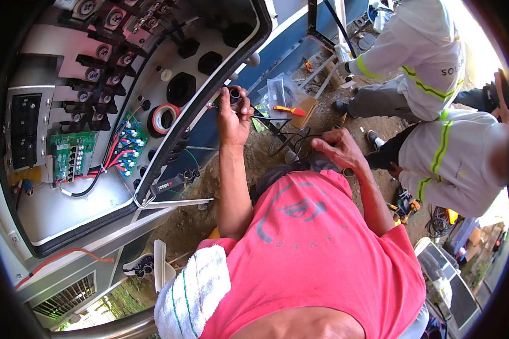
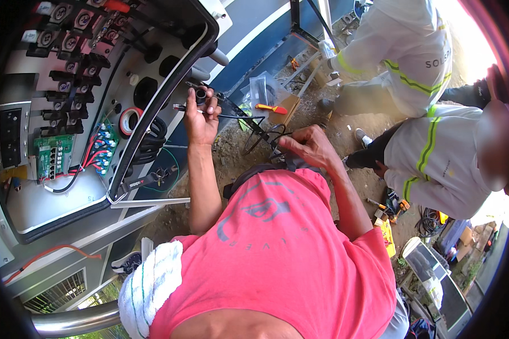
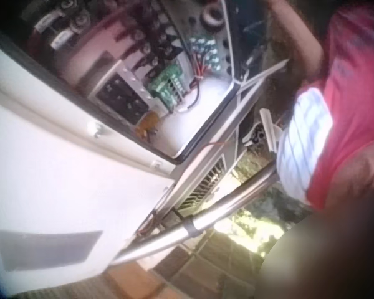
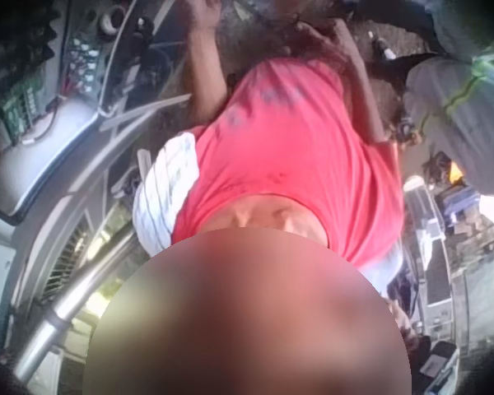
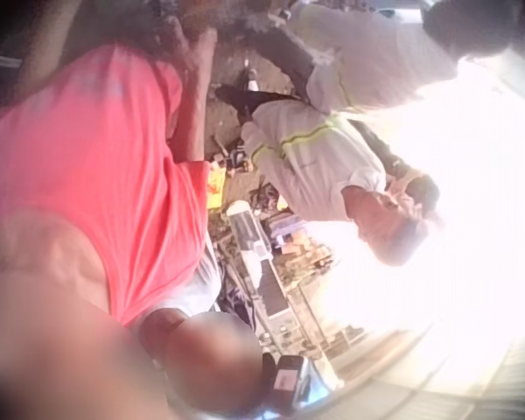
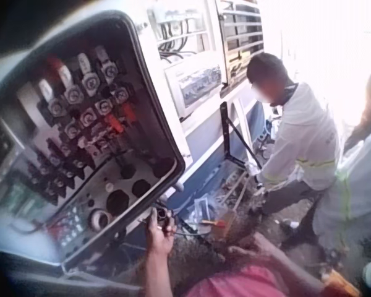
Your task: The person unpacks a coiled black cable from a plastic bag, strips the ends, and routes it into an open electrical cabinet. They then connect the cable to terminals inside the cabinet while other workers stand nearby.
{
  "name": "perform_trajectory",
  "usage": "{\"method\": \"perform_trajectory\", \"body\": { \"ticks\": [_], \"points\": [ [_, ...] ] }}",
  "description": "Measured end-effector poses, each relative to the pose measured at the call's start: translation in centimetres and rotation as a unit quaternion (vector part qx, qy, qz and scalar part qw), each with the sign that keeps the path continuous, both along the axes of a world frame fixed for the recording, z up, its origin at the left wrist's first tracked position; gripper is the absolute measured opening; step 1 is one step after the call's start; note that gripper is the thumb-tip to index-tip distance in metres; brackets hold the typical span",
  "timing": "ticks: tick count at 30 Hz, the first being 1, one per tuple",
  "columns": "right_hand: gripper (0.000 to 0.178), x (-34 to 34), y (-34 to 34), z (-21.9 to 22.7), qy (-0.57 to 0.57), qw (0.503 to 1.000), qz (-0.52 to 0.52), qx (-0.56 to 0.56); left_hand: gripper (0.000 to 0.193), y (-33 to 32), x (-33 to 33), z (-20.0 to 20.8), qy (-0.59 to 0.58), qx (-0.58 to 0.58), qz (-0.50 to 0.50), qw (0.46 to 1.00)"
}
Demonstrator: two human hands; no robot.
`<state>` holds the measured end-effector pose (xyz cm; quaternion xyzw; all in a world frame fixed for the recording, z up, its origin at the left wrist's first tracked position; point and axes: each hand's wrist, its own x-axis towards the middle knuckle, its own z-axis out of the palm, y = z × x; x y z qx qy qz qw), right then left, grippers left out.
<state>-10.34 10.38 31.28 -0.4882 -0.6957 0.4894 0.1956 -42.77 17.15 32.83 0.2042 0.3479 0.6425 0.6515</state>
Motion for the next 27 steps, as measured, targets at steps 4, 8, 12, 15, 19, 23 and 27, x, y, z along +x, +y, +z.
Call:
{"method": "perform_trajectory", "body": {
  "ticks": [4,8,12,15,19,23,27],
  "points": [
    [0.046,-1.3,0.9,-3.3,-0.079,0.991,0.039,0.106,0.040,0.0,-0.1,0.5,0.041,0.023,-0.017,0.999],
    [0.035,-3.5,0.4,-10.4,-0.132,0.958,0.115,0.229,0.039,-0.6,0.5,2.1,0.062,0.024,-0.050,0.997],
    [0.029,-5.7,-0.4,-18.5,-0.272,0.925,0.209,0.161,0.038,-2.0,1.7,3.9,0.075,0.029,-0.095,0.992],
    [0.024,-7.4,-0.9,-21.4,-0.301,0.917,0.247,0.089,0.037,-2.8,2.0,5.3,0.060,0.028,-0.153,0.986],
    [0.023,-8.0,0.9,-17.2,-0.255,0.937,0.233,0.047,0.035,-3.8,2.1,7.0,0.080,0.004,-0.203,0.976],
    [0.025,-6.7,4.3,-6.9,-0.080,0.994,0.055,-0.045,0.035,-3.8,2.6,8.1,0.137,0.025,-0.154,0.978],
    [0.032,-9.1,3.7,1.3,0.180,0.980,0.068,-0.047,0.036,-2.6,2.8,8.5,0.207,0.043,-0.078,0.974]
  ]
}}
